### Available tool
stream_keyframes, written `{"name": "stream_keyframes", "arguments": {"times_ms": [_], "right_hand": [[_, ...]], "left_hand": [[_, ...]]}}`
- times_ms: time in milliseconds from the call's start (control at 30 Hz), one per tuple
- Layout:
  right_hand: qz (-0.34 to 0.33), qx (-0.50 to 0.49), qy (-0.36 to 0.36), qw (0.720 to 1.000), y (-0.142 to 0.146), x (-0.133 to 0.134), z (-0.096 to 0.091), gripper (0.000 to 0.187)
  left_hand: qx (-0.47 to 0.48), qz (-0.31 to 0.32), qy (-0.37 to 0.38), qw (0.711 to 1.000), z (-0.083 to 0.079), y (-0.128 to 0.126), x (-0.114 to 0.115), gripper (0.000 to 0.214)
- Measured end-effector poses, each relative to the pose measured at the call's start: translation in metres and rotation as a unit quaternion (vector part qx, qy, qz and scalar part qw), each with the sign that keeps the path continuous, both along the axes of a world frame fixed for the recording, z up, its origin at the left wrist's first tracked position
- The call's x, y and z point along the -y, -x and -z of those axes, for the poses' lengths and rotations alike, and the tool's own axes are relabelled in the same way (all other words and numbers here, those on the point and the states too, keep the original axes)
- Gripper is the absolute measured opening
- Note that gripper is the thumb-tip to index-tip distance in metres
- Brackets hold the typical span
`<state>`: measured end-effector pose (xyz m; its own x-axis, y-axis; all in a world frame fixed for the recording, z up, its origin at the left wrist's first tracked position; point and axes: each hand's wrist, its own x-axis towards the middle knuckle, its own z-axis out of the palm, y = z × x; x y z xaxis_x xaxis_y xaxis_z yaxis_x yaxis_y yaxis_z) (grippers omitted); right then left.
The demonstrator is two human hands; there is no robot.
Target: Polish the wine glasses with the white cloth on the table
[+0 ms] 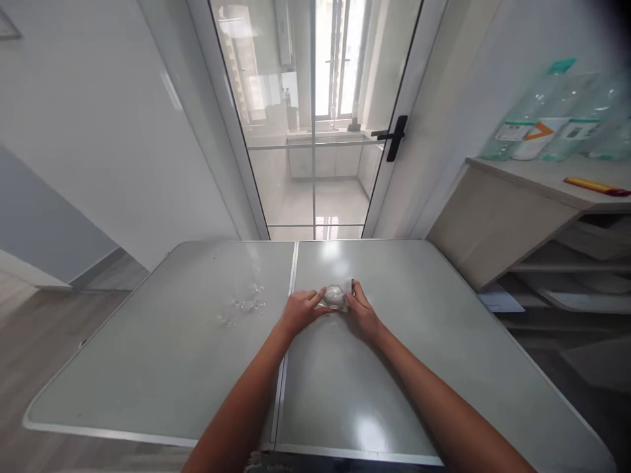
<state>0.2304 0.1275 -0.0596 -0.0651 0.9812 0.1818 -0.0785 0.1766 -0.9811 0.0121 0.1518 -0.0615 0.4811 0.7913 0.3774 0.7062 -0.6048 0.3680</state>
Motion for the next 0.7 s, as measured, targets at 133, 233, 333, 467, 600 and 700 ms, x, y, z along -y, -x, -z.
{"name": "stream_keyframes", "arguments": {"times_ms": [133, 233, 333, 467, 600, 700], "right_hand": [[-0.042, -0.003, -0.025, 0.999, -0.01, -0.002, 0.006, 0.045], [-0.07, 0.01, -0.03, 0.997, -0.016, -0.003, 0.008, 0.039], [-0.055, 0.031, -0.049, 0.997, -0.019, -0.006, 0.009, 0.034], [-0.045, 0.049, -0.061, 0.996, -0.016, -0.011, 0.011, 0.034], [-0.038, 0.059, -0.058, 0.996, -0.016, -0.011, 0.011, 0.031], [-0.042, 0.068, -0.052, 0.995, -0.02, -0.009, 0.008, 0.026]], "left_hand": [[0.07, 0.014, 0.082, 0.994, 0.001, -0.01, 0.004, 0.053], [0.118, 0.05, 0.207, 0.97, -0.002, -0.015, 0.006, 0.05], [0.145, 0.011, 0.218, 0.965, 0.001, -0.019, 0.006, 0.053], [0.086, -0.04, 0.06, 0.994, 0.015, -0.024, 0.005, 0.054], [0.04, -0.018, 0.001, 0.999, 0.024, -0.026, 0.006, 0.049], [0.028, 0.009, -0.013, 0.999, 0.025, -0.026, 0.004, 0.048]]}}
